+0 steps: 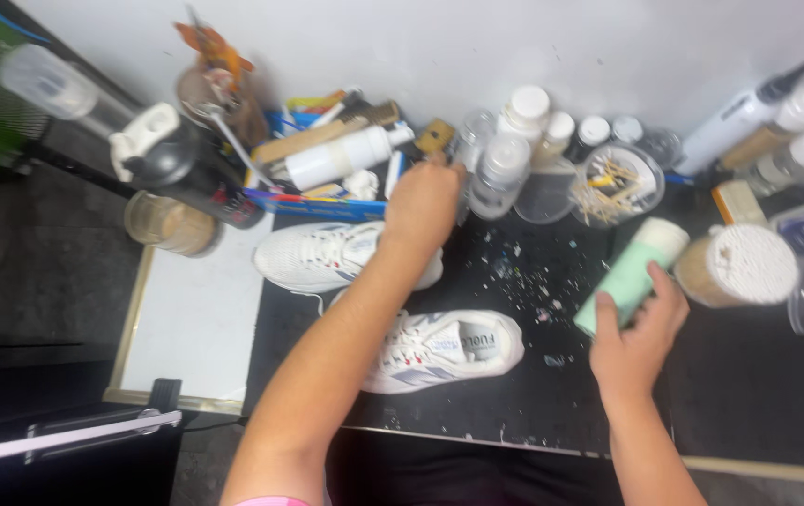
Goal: The person cleans a pink sneaker and a pair of white sneakers using a handheld air blower and a plastic bag to direct airflow. They repeatedly blow into the shoes' openings and laces, then wipe the surfaces with a cloth. The shoes are placed on a workbench surrounded by cleaning supplies.
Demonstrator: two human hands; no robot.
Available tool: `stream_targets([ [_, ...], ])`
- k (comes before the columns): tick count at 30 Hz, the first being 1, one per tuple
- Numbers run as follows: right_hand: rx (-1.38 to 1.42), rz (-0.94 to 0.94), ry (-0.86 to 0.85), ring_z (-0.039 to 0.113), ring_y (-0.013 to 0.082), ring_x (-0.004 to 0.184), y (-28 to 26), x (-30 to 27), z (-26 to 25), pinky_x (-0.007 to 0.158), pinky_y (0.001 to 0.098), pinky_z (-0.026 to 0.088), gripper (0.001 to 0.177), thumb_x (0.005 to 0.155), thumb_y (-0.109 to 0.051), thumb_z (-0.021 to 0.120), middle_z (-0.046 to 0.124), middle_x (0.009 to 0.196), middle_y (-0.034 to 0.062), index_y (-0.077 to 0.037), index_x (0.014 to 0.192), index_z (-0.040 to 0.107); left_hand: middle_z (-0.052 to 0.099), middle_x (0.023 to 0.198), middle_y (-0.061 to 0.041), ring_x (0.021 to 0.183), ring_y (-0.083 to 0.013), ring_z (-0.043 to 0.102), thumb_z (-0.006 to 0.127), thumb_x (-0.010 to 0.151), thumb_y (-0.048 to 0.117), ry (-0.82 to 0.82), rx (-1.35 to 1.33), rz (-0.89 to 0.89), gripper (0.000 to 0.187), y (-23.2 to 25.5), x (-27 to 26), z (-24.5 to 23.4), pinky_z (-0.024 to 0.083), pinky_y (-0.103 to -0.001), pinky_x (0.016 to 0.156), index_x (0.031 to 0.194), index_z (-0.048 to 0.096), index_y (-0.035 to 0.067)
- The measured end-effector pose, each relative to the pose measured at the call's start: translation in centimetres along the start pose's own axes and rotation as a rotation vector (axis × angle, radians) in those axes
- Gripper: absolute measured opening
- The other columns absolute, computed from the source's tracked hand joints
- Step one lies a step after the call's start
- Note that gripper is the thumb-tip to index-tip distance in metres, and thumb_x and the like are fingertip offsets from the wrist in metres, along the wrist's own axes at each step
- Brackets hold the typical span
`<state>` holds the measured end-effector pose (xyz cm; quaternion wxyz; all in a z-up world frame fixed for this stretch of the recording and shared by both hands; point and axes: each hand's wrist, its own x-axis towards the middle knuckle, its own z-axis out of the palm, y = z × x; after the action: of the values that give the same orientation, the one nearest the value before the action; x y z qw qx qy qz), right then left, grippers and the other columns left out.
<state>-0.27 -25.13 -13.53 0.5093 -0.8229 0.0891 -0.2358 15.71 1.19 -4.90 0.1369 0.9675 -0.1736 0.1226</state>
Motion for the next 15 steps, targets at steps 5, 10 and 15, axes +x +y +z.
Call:
stream_targets([
  [5, 0.412, -0.093, 0.01, 0.052, 0.0289, 0.139, 0.1, -1.2, -1.1, 0.12, 0.039, 0.045, 0.067, 0.096, 0.012, 0.05, 0.037, 0.158, 0.0241, -0.003, 0.157, 0.027, 0.065, 0.09, -0.018, 0.091, -0.0355, 0.068, 0.068, 0.081, 0.003, 0.125, -0.13, 0.003, 0.008, -0.2, -2.0, -0.2, 0.056, -0.046, 0.078, 0.088, 0.072, 0.002],
  [10, 0.359, -0.23, -0.076, 0.048, 0.0361, 0.144, -0.8, -1.3, -2.8, 0.119, 0.0431, 0.043, 0.08, 0.079, 0.015, 0.045, 0.038, 0.159, 0.0319, -0.002, 0.153, 0.021, 0.064, 0.093, -0.014, 0.092, -0.0326, 0.066, 0.073, 0.084, 0.01, 0.149, -0.181, 0.039, 0.01, -0.2, -3.1, -2.1, 0.055, -0.044, 0.078, 0.088, 0.07, 0.001],
  [15, -0.069, -0.093, -0.327, 0.061, 0.0263, 0.125, -2.2, 0.2, -7.3, 0.108, 0.0388, 0.047, 0.081, 0.072, 0.003, 0.062, 0.061, 0.138, 0.02, -0.006, 0.15, 0.042, 0.063, 0.093, -0.012, 0.093, -0.0317, 0.062, 0.077, 0.083, 0.017, 0.243, -0.124, 0.057, 0.018, -0.2, -2.5, -2.9, 0.053, -0.043, 0.077, 0.087, 0.067, 0.003],
])
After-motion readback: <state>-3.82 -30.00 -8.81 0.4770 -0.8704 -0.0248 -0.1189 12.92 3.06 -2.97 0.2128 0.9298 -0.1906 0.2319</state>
